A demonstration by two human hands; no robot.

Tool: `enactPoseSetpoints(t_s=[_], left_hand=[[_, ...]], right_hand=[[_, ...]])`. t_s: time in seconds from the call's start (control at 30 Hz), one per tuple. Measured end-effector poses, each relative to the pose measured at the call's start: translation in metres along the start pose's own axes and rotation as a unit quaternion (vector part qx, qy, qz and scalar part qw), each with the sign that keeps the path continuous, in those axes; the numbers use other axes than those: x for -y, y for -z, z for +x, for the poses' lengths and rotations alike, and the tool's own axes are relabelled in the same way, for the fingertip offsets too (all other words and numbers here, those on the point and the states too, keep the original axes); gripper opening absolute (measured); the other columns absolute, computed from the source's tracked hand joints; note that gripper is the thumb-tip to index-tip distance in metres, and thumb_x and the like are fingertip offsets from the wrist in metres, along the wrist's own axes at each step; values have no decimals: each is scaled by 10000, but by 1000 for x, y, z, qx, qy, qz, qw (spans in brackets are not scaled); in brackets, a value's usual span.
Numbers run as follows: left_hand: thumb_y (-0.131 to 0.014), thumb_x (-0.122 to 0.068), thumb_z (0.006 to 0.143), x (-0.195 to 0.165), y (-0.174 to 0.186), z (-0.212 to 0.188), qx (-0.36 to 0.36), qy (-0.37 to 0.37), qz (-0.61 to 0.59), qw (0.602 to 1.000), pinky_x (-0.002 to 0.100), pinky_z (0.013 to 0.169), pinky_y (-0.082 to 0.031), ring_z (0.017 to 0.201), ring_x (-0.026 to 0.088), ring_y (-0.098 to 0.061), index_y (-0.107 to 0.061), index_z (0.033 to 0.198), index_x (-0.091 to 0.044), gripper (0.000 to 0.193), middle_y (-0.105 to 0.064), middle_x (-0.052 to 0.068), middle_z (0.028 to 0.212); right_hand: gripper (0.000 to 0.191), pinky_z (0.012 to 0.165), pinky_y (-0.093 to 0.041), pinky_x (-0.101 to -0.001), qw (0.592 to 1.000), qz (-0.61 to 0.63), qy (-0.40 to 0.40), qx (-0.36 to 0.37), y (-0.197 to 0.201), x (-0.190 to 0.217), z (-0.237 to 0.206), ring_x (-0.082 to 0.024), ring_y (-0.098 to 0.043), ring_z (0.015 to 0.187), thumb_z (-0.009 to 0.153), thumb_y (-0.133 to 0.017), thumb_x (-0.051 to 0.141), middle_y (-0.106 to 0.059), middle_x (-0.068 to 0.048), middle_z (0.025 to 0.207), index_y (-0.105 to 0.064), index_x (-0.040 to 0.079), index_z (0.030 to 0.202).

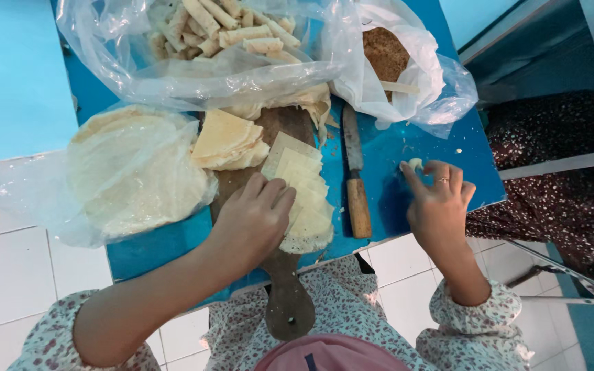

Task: The person takes thin pastry sheets from a pile on a cutting board, folds and rolls them by hand into cylindrical rolls, and places the finished rolls into a plastic bag. They occasionally scoop brown filling from a bag with a spoon onto a sheet before rolling it.

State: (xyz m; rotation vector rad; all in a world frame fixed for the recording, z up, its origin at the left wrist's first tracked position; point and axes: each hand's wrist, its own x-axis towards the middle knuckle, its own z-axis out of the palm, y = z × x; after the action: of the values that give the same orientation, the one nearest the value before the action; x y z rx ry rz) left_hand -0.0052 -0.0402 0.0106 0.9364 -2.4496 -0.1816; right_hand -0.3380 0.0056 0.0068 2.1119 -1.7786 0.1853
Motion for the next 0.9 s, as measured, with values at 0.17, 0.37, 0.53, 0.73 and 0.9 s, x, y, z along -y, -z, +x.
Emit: enactPoseSetpoints(t_s=[0.17,0.37,0.53,0.73,0.9], left_hand=[[-677,-86,758,-3,4,1,-28,-2,5,1000,388,809,-551,988,306,-577,-641,1067,-18,318,-624,116,1049],[-685,-106,757,3,5,-5,-26,56,22,998,401,761,-542,978,299,-589,-650,1088,-33,341,-603,101,1003],[-684,-133,744,9,-1,-8,-25,81,44,995,407,742,-551,993,311,-588,-649,1111,-25,385,-576,123,1009],[-695,-207,703,17,-8,-10,-38,73,65,994,401,742,-560,1018,319,-586,-647,1176,-11,514,-593,159,1110],[-687,-194,751,24,-7,-13,-11,69,89,994,393,764,-549,1024,316,-584,-643,1197,2,489,-590,147,1084]], right_hand=[[349,895,-394,-457,997,68,-21,-1,2,0,4,-313,-546,1136,798,-658,-44,-593,-98,1180,-751,141,1079],[397,903,-452,-407,945,325,-5,36,21,20,31,-328,-547,1072,807,-555,-120,-541,-140,1113,-731,112,1078],[595,898,-441,-421,906,398,125,66,24,55,67,-353,-525,1092,734,-547,-117,-522,-148,1158,-697,142,1248],[652,907,-400,-475,936,248,250,4,11,92,101,-353,-513,1128,762,-645,-36,-549,-112,1208,-692,203,1366],[655,894,-393,-473,947,120,293,-45,0,105,111,-321,-508,1161,821,-645,24,-540,-81,1213,-684,256,1432]])
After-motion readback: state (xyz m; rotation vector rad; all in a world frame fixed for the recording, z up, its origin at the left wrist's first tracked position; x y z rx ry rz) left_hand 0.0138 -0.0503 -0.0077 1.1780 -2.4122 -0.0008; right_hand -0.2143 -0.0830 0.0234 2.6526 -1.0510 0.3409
